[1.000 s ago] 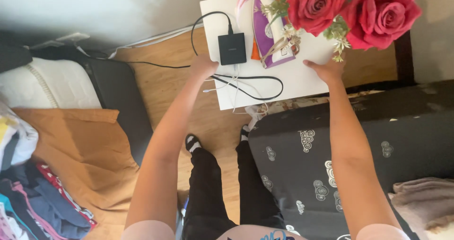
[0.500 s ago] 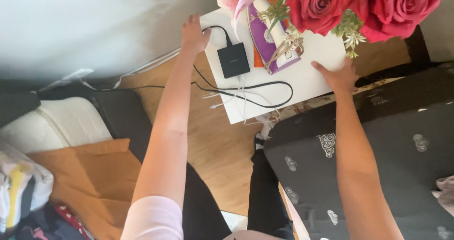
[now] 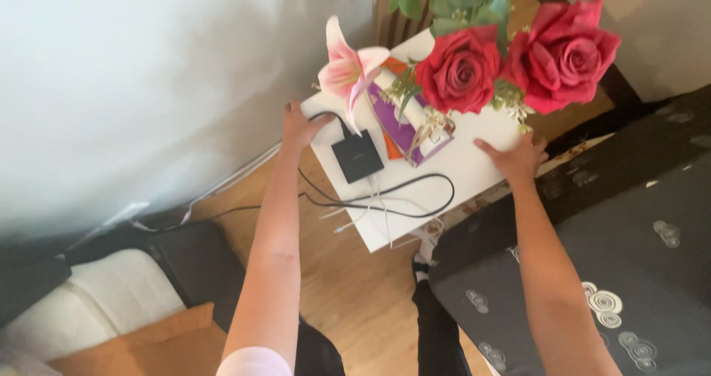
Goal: The person sweeps the floor using a broom and dustpan, collecting debris into the dustpan. They then move a small white bedside table, open its drawer, and place an iron and a cloth inside. Finally, they wipe the top of the table with a cloth.
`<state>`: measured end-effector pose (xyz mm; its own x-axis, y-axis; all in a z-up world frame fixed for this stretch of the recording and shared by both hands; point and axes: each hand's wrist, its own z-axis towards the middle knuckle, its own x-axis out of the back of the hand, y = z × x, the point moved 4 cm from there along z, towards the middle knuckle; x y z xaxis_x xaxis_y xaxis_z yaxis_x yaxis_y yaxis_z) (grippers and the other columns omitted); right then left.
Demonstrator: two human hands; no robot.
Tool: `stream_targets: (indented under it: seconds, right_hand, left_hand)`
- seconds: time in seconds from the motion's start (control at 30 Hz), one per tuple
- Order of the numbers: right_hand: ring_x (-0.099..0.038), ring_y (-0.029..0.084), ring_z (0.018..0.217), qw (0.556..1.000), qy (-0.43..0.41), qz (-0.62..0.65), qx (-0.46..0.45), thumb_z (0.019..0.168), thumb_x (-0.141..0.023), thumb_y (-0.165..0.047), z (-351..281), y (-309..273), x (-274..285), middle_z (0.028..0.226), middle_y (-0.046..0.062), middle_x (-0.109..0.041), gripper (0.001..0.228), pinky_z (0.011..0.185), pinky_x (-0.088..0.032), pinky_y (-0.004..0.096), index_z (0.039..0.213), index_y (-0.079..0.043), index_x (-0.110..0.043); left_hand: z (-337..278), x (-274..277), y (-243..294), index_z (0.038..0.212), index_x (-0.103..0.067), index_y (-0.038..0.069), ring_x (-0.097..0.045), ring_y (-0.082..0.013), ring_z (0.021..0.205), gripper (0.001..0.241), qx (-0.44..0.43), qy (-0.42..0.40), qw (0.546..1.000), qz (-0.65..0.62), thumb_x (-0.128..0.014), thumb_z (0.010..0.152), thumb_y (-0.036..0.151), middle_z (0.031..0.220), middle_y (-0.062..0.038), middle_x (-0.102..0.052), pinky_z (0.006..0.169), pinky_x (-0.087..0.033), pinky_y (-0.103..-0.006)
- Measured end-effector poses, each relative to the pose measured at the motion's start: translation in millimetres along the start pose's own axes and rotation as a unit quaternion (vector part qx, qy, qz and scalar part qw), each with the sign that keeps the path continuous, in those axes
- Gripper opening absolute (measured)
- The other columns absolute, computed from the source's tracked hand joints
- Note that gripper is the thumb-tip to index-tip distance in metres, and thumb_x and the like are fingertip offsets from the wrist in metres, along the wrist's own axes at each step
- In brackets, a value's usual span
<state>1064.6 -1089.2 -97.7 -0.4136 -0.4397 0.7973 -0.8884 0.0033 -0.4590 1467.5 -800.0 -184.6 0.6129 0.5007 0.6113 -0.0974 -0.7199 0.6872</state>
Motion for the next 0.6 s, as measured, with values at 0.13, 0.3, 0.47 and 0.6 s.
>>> stream_targets:
  seconds: [0.13, 0.3, 0.47, 0.6]
  right_hand:
    - [-0.032, 0.053, 0.142, 0.999, -0.008, -0.033, -0.02, 0.062, -0.085, -0.079, 30.8, 27.5, -20.7, 0.15, 0.033, -0.033, 0.131, 0.115, -0.034, 0.064, 0.159, -0.007, -0.033]
    - [-0.044, 0.055, 0.131, 0.996, 0.041, -0.067, 0.045, 0.064, -0.085, -0.078, 50.0, 45.5, -34.0, 0.135, 0.039, -0.047, 0.124, 0.111, -0.035, 0.062, 0.142, 0.01, -0.046]
    - [-0.048, 0.054, 0.129, 0.995, 0.038, -0.071, 0.066, 0.063, -0.082, -0.083, 34.7, 35.7, -31.6, 0.133, 0.039, -0.049, 0.126, 0.11, -0.037, 0.061, 0.139, 0.009, -0.045]
    - [-0.048, 0.052, 0.132, 0.998, 0.026, -0.037, 0.038, 0.06, -0.086, -0.079, 26.6, 32.8, -27.2, 0.136, 0.037, -0.047, 0.127, 0.112, -0.036, 0.06, 0.142, 0.008, -0.042]
  left_hand:
    - [-7.1, 5.8, 11.0, 0.134, -0.053, -0.003, -0.057, -0.0423, 0.129, 0.101, 0.011, -0.005, 1.0, -0.005, -0.095, 0.067, 0.06, 0.132, -0.025, -0.056, 0.106, -0.05, -0.0475]
    - [5.7, 6.3, -9.5, 0.128, -0.059, -0.003, -0.062, -0.0408, 0.124, 0.108, 0.033, 0.006, 0.999, -0.01, -0.096, 0.053, 0.065, 0.126, -0.027, -0.065, 0.103, -0.052, -0.0458]
    - [14.5, 0.9, -23.8, 0.114, -0.062, 0.001, -0.068, -0.037, 0.115, 0.097, 0.011, 0.019, 0.999, -0.037, -0.097, 0.05, 0.064, 0.113, -0.023, -0.07, 0.091, -0.057, -0.0429]
    - [10.9, 10.0, -12.6, 0.117, -0.061, -0.003, -0.065, -0.0399, 0.121, 0.099, -0.003, 0.007, 0.999, -0.042, -0.096, 0.053, 0.064, 0.119, -0.027, -0.068, 0.097, -0.056, -0.044]
